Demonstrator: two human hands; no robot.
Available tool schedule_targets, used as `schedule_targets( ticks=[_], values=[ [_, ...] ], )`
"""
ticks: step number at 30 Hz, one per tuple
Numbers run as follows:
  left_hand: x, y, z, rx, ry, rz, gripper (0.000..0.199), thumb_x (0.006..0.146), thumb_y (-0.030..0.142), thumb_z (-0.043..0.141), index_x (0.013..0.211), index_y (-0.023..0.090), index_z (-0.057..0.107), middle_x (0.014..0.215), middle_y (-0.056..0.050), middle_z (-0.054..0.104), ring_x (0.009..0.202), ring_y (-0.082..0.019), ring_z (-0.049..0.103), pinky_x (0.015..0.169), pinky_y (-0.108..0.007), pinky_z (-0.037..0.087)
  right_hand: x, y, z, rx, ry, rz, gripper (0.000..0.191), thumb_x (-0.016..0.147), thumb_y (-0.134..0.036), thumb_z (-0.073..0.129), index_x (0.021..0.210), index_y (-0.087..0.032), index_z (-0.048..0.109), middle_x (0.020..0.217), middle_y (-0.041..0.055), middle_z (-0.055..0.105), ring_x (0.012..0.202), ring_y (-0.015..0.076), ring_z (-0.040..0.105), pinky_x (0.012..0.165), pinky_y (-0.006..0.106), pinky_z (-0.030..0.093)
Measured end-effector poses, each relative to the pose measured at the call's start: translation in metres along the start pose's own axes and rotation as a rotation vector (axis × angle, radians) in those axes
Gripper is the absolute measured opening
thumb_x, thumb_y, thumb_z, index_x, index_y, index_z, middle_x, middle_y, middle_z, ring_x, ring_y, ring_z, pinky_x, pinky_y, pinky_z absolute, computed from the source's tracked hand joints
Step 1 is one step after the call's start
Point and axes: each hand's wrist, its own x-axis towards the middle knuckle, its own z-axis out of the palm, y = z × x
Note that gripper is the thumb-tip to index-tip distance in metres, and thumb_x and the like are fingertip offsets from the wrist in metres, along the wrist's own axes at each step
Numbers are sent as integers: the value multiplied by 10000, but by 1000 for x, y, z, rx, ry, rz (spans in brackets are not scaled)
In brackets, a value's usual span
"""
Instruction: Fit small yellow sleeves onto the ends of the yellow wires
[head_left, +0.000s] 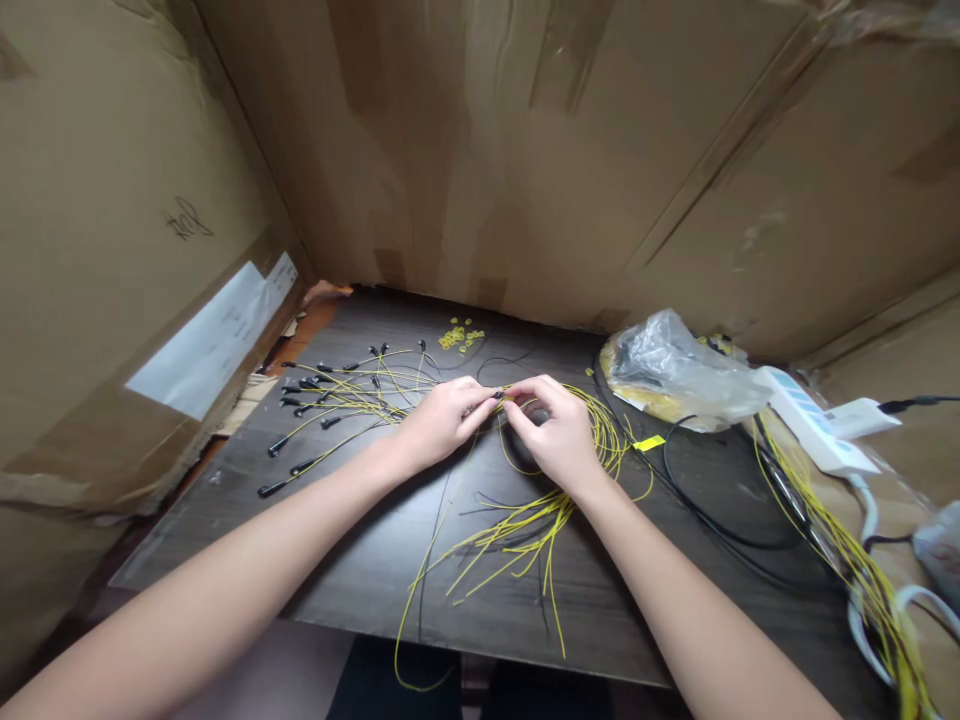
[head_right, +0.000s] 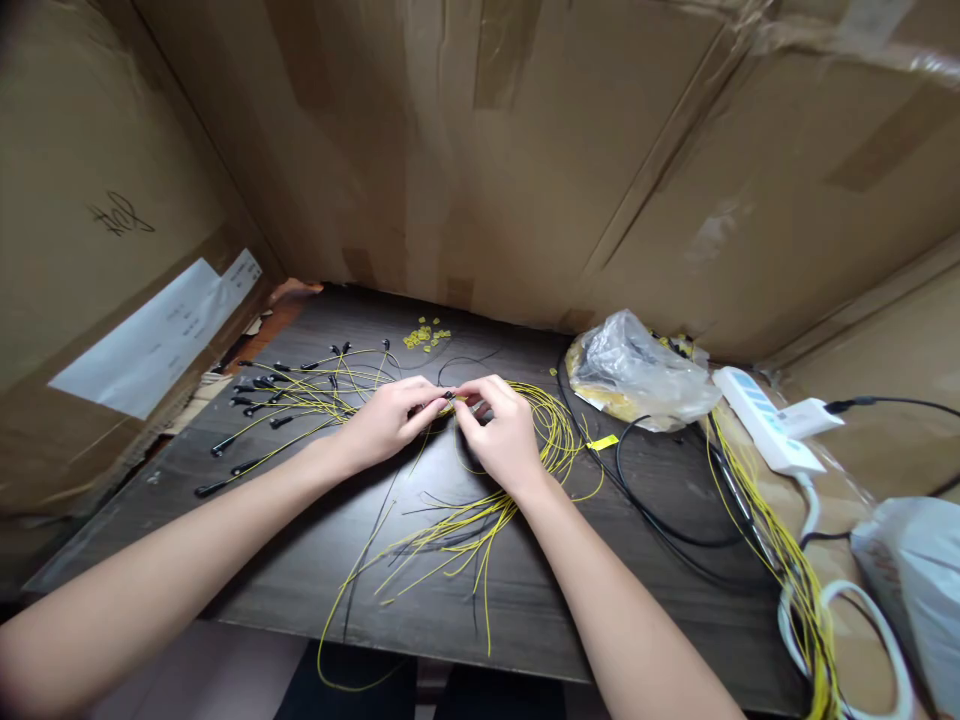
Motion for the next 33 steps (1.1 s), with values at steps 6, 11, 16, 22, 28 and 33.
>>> schedule_targets(
  ticks=[6,11,16,22,28,33],
  values=[
    [-3,1,0,85,-24,53,310,1041,258,446,1083,150,733,977,-103,673,899,-206,637,846,-333,507,-3,3,5,-28,23,-110,74,891,-180,613,938,-200,667,877,39,693,745,167,656,699,294,551],
    [-4,1,-1,225,-55,58,313,1037,263,452,1021,133,737,965,-108,665,881,-212,639,811,-338,528,-4,5,6,-54,8,-157,111,887,-140,612,938,-205,687,880,33,693,743,163,654,697,291,551],
    [-3,2,-1,108,49,67,253,997,210,537,1132,153,743,937,-83,728,835,-181,678,810,-313,550,-3,3,5,-50,17,-156,112,874,-122,616,915,-200,687,851,26,680,732,158,647,689,287,545],
    [-2,5,-3,-9,114,13,232,959,218,599,1136,173,742,1028,-53,790,821,-163,736,778,-290,576,-3,2,6,1,46,-125,59,886,-167,634,930,-202,650,854,27,689,713,155,659,679,281,561],
    [-2,8,-4,-17,132,-27,204,928,218,621,1075,163,751,910,-35,796,731,-154,732,722,-276,583,-4,-1,3,13,39,-123,42,888,-173,645,871,-204,668,843,24,700,711,154,663,691,294,563],
    [0,11,-7,-46,153,-12,162,903,197,645,1009,164,763,955,-41,796,786,-155,743,749,-263,598,-4,-3,2,83,25,-59,65,862,-174,656,905,-204,696,890,31,721,747,162,691,718,302,593]
  ],
)
